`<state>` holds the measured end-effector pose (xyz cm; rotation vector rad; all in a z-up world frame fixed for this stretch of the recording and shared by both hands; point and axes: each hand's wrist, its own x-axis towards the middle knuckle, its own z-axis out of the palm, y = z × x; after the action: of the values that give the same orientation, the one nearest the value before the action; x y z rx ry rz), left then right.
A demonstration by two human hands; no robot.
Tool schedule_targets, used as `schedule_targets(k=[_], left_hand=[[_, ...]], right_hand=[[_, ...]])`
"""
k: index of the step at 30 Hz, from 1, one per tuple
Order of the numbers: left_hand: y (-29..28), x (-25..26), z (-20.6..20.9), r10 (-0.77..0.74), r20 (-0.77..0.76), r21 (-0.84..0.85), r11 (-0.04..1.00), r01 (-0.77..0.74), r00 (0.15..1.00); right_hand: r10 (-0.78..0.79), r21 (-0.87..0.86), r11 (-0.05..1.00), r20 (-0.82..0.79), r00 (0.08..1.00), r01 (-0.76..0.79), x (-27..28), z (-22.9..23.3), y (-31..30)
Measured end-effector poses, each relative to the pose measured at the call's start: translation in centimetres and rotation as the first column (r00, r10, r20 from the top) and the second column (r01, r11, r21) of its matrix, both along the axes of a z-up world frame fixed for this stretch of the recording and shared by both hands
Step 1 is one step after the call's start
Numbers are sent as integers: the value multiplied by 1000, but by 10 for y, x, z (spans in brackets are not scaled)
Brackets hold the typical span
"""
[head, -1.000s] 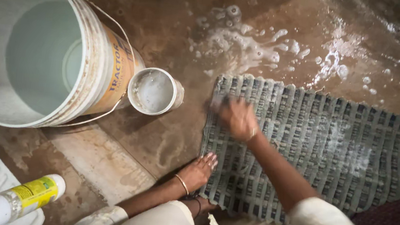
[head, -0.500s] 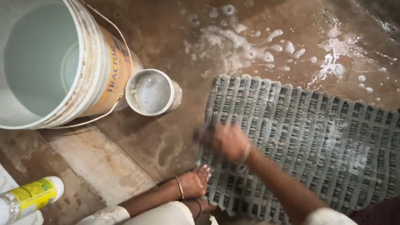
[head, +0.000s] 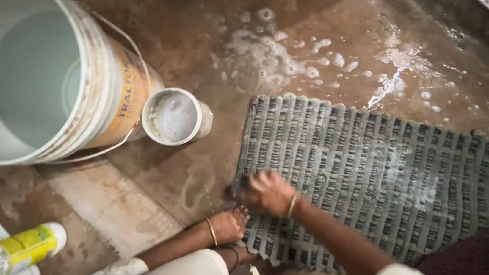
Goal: The person washes a mat on a tiled floor by scrubbing it with a brush and pouring soapy water from a cup. They repeatedly dip the cup into a bucket of water and pour it over different sections of the mat while scrubbing.
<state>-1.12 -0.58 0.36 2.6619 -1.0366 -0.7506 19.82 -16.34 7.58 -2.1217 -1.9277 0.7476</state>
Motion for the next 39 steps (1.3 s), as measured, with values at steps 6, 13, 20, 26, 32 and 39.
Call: schedule_targets(k=[6,13,20,26,32,39], left_hand=[[4,-2,-28,10,261,-72,997,10,965],[5,2,-15,-8,259,-89,995,32,966],[2,3,-3,13,318,-76,997,12,948],[13,17,-8,38,280,-131,991,-1,959],[9,2,-10,21,225,-138,990,10,974],[10,-2,-15,33,347,-116,993,8,937]], right_hand=[[-655,186,756,216,725,628,135,-17,74],[-191,-16,981,11,981,192,-25,-8,-1],[-539,-264,776,193,820,572,107,-31,61],[-659,276,752,337,673,598,94,-34,67],[-145,-4,989,-31,989,145,-26,-10,-15],[-697,174,717,161,699,675,128,-5,63]])
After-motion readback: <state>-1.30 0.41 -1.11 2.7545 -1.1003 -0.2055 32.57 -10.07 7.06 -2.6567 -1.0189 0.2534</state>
